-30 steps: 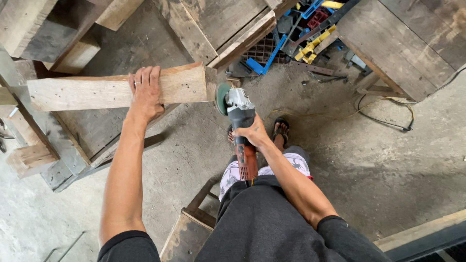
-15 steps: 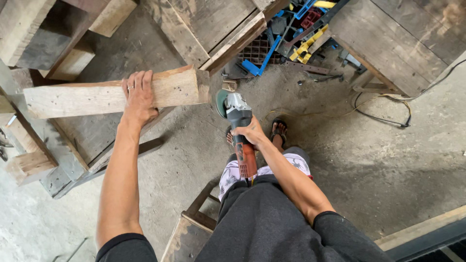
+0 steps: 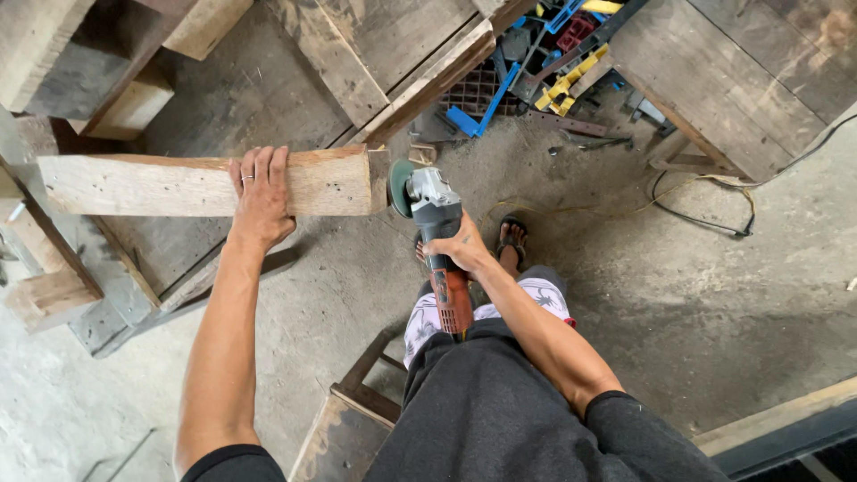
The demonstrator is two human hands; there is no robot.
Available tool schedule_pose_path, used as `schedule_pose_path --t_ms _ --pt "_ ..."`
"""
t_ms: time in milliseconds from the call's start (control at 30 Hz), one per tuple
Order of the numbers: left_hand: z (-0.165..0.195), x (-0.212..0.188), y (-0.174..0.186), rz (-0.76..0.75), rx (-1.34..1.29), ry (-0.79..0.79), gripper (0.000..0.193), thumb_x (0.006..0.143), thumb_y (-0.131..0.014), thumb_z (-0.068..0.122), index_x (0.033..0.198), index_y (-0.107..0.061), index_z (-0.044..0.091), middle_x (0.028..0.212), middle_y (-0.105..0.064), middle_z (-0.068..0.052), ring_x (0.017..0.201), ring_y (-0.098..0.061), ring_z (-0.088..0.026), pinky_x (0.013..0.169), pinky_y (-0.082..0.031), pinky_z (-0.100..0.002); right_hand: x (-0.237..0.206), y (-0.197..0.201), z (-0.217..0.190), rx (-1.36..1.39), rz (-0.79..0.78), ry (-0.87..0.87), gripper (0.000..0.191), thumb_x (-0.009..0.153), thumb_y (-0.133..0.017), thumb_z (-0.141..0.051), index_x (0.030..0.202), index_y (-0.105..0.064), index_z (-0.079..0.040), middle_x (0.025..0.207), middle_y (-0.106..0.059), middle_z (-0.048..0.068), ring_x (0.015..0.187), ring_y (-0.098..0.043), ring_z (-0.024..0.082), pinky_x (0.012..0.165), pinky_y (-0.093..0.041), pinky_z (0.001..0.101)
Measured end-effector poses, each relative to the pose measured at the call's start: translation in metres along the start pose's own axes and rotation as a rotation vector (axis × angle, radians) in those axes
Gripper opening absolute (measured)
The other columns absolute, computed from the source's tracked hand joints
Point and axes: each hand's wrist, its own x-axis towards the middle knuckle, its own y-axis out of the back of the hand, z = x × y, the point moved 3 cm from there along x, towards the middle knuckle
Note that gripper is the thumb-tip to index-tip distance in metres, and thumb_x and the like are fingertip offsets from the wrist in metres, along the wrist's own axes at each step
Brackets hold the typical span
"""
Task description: The person uses an angle grinder with a sanding disc to smooth the surfaces of several small wooden blocks on a workbench. The person repositions the blocks and continues sanding different faces until the clip ends.
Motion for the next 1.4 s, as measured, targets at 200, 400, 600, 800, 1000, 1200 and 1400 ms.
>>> schedule_pose_path --t_ms 200,400,600,800,1000,1200,1400 --pt "0.0 0.002 -0.004 -0.044 0.012 0.012 0.117 0.053 -0.083 -0.001 0.156 -0.027 0.007 0.152 -0.035 -0.016 0.148 -0.029 -0.039 0.126 -0.016 -0.062 -0.018 -0.016 -0.023 -0.113 -0.086 0.086 0.085 0.059 -0.084 0.002 0.135 -0.046 -0.002 0.105 -0.069 0.014 0.089 -0.072 0.023 0.082 -0.062 0.0398" --pt "-0.001 0.004 -0.007 -0.041 0.007 0.028 0.125 0.048 -0.089 0.001 0.155 -0.024 0.011 0.151 -0.034 -0.014 0.147 -0.028 -0.037 0.127 -0.015 -0.061 -0.015 -0.017 -0.03 -0.107 0.002 0.014 0.084 0.056 -0.082 -0.001 0.132 -0.048 -0.002 0.104 -0.067 0.012 0.085 -0.073 0.023 0.079 -0.062 0.0407" --pt "-0.002 0.001 -0.006 -0.033 0.015 0.022 0.121 0.051 -0.086 0.0 0.156 -0.025 0.008 0.153 -0.034 -0.015 0.148 -0.029 -0.039 0.126 -0.017 -0.062 -0.009 -0.021 -0.033 -0.186 -0.027 0.102 0.084 0.058 -0.085 0.001 0.134 -0.049 -0.002 0.108 -0.066 0.012 0.091 -0.07 0.022 0.081 -0.061 0.0398" --pt "-0.001 0.0 -0.005 0.003 -0.004 0.01 0.119 0.051 -0.084 0.002 0.155 -0.026 0.008 0.152 -0.036 -0.017 0.148 -0.029 -0.04 0.125 -0.018 -0.063 -0.003 -0.02 -0.033 -0.116 -0.005 0.051 0.086 0.056 -0.085 -0.002 0.133 -0.047 -0.002 0.105 -0.064 0.012 0.087 -0.068 0.025 0.078 -0.06 0.0417" --pt "-0.002 0.0 -0.007 0.014 0.012 0.013 0.118 0.053 -0.084 0.001 0.155 -0.027 0.008 0.153 -0.037 -0.015 0.148 -0.03 -0.039 0.125 -0.018 -0.063 -0.001 -0.02 -0.032 -0.188 0.015 0.09 0.087 0.055 -0.087 -0.005 0.134 -0.05 -0.002 0.108 -0.064 0.012 0.094 -0.067 0.025 0.082 -0.059 0.0406" --pt "-0.002 0.0 -0.007 0.004 0.008 0.011 0.119 0.052 -0.085 0.001 0.156 -0.026 0.009 0.153 -0.035 -0.016 0.149 -0.029 -0.039 0.126 -0.017 -0.062 0.0 -0.022 -0.039 -0.237 0.019 0.139 0.088 0.054 -0.087 -0.008 0.134 -0.05 -0.002 0.11 -0.065 0.01 0.097 -0.067 0.023 0.086 -0.059 0.0371" --pt "-0.002 -0.001 -0.007 -0.005 0.014 0.024 0.119 0.051 -0.085 0.001 0.155 -0.026 0.008 0.152 -0.035 -0.015 0.148 -0.028 -0.039 0.125 -0.016 -0.062 0.007 -0.022 -0.041 -0.157 0.011 0.051 0.085 0.053 -0.086 -0.009 0.131 -0.051 -0.002 0.107 -0.066 0.011 0.093 -0.068 0.024 0.08 -0.061 0.0398"
